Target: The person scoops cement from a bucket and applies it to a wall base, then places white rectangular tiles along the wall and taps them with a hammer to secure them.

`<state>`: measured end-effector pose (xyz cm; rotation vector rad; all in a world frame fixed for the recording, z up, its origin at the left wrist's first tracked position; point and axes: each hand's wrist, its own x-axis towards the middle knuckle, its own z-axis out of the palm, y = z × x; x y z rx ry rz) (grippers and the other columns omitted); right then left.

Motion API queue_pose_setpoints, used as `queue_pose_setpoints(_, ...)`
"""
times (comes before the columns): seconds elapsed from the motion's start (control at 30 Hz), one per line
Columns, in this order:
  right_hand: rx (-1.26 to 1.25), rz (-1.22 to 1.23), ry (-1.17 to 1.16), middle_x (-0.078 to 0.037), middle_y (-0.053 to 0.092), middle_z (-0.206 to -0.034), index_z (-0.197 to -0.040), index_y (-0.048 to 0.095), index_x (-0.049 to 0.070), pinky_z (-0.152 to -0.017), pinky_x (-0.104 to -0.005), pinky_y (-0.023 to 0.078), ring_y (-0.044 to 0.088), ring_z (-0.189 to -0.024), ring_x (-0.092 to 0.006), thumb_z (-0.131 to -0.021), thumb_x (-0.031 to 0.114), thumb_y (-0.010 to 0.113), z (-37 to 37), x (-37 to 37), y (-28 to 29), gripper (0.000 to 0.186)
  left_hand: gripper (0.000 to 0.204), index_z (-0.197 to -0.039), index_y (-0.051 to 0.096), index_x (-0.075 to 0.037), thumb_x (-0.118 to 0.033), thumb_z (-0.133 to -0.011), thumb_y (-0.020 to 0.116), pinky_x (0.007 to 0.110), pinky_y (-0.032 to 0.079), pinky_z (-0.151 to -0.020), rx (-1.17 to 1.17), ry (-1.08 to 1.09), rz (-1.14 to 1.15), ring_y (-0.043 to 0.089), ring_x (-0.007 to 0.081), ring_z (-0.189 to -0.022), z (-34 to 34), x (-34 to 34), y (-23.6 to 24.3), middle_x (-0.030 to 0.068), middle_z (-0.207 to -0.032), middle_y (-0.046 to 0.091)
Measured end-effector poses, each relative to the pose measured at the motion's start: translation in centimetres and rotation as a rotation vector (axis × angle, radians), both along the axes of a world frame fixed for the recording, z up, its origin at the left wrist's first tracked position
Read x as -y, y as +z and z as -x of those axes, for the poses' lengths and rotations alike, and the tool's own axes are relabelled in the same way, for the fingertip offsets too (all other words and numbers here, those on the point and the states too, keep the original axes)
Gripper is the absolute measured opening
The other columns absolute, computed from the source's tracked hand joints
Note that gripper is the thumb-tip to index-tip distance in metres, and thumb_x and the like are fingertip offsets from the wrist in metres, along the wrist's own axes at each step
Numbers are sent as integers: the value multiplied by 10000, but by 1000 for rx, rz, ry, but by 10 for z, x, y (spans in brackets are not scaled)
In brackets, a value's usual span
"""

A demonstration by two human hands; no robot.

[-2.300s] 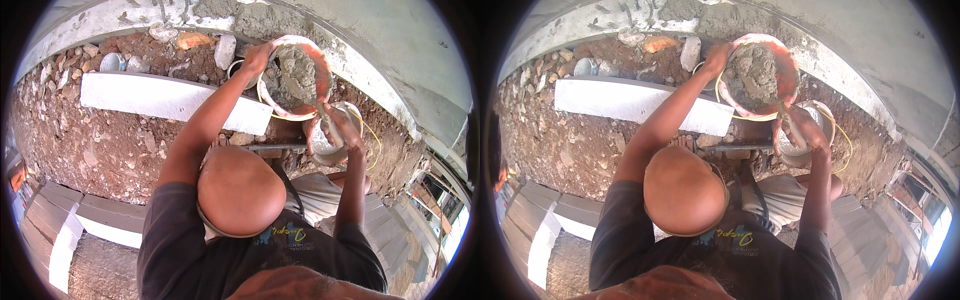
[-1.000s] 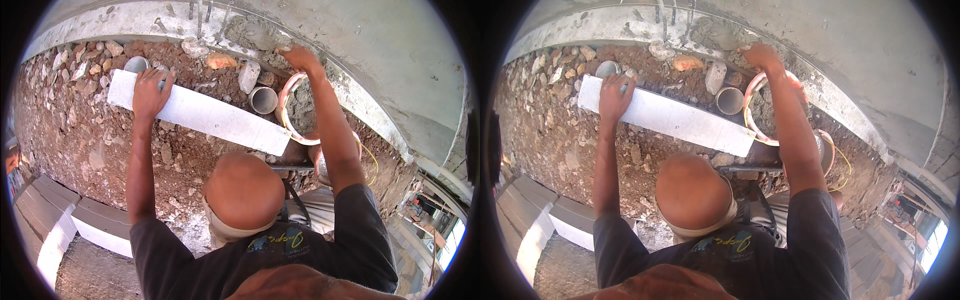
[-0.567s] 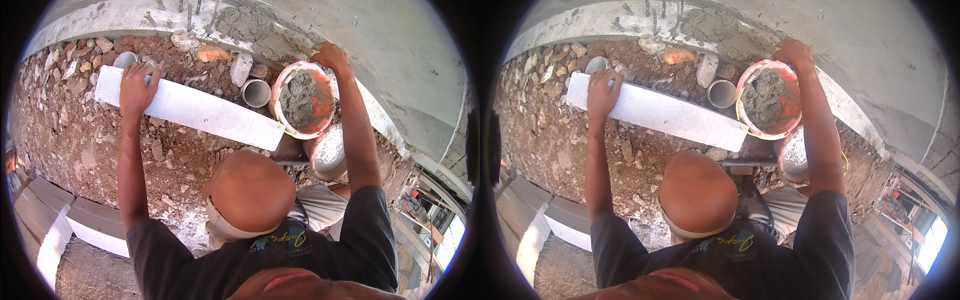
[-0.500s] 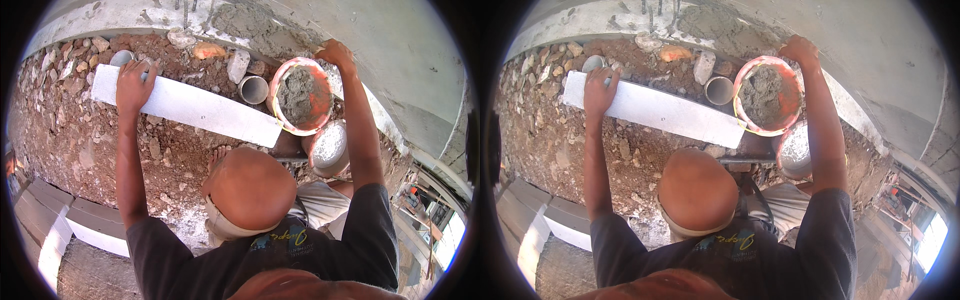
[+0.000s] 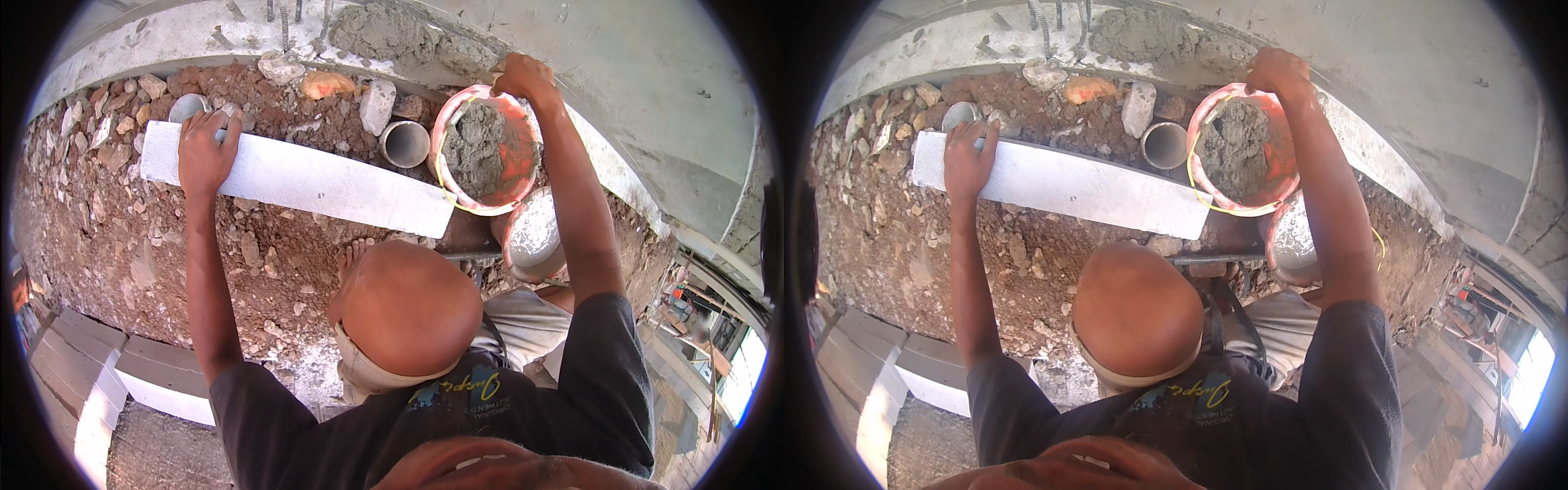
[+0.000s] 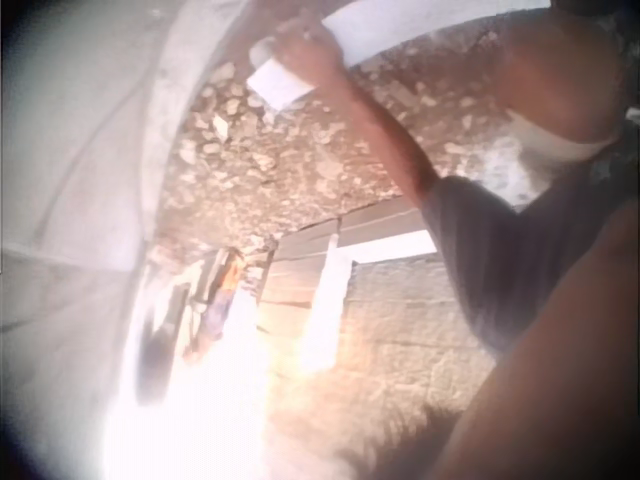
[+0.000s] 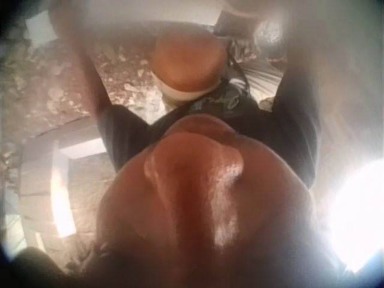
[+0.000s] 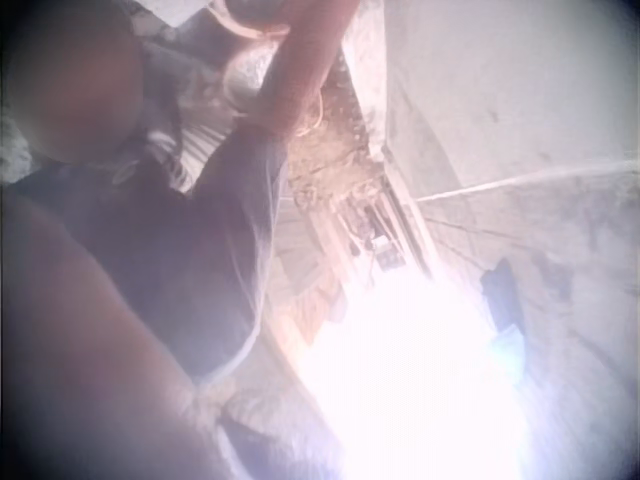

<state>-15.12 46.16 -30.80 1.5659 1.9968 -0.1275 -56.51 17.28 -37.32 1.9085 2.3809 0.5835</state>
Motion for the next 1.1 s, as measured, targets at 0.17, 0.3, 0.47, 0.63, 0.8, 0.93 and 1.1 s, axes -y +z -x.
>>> queue_pose_setpoints(0.17,31,-68,-116,-112,780,-1177,-1221,791,274,-957,-452,560,732,-1135,-315,-686,382,898,-64,-14,1,556,307,-870,715,18,-266,-984,684,480,487,-1008,8,-4,-15,682,399,-946,-1,-2,3,209,-945,744)
queue_pose_setpoints(0.3,-33,-97,-198,-103,783,-1167,-1230,788,269,-960,-449,553,732,-1125,-303,-692,387,893,-84,7,23,561,300,-870,714,16,-263,-978,690,475,488,-964,8,-18,-27,673,384,-946,-1,-3,0,199,-960,748)
queue_pose_setpoints(0.47,-144,-181,-254,-117,789,-1120,-1228,788,280,-942,-435,541,732,-1096,-319,-713,367,879,-132,63,95,530,285,-880,732,-9,-277,-973,707,456,485,-957,-32,-17,0,670,366,-933,1,-7,1,172,-905,734)
queue_pose_setpoints(0.63,-22,-99,-163,-118,792,-1061,-1148,804,218,-905,-452,568,750,-1037,-313,-767,306,839,-184,74,116,392,305,-971,768,-22,-325,-972,735,439,496,-1008,350,74,48,721,297,-988,-58,-36,15,167,-1057,773)
queue_pose_setpoints(0.8,124,-132,47,-122,796,-959,-987,804,80,-749,-422,627,788,-909,-280,-897,174,663,-106,71,-9,192,680,-1356,631,2,-522,-934,729,421,519,-1044,822,-282,303,683,298,-1207,-214,-135,-24,219,-1339,681)
queue_pose_setpoints(0.93,-23,-143,260,-164,768,-865,-836,791,69,-672,-399,625,785,-840,-276,-807,138,697,-89,157,-41,120,955,-1481,505,90,-593,-865,761,450,458,-1127,850,-299,601,566,373,-1376,-295,-204,-80,292,-1479,565)
queue_pose_setpoints(1.1,-316,-32,-178,-227,753,-934,-1058,761,-13,-770,-458,592,759,-884,-374,-868,346,739,-168,181,42,407,819,-1469,555,28,-546,-911,730,436,445,-1119,1162,-254,461,555,362,-1385,-330,-199,-109,252,-1462,599)
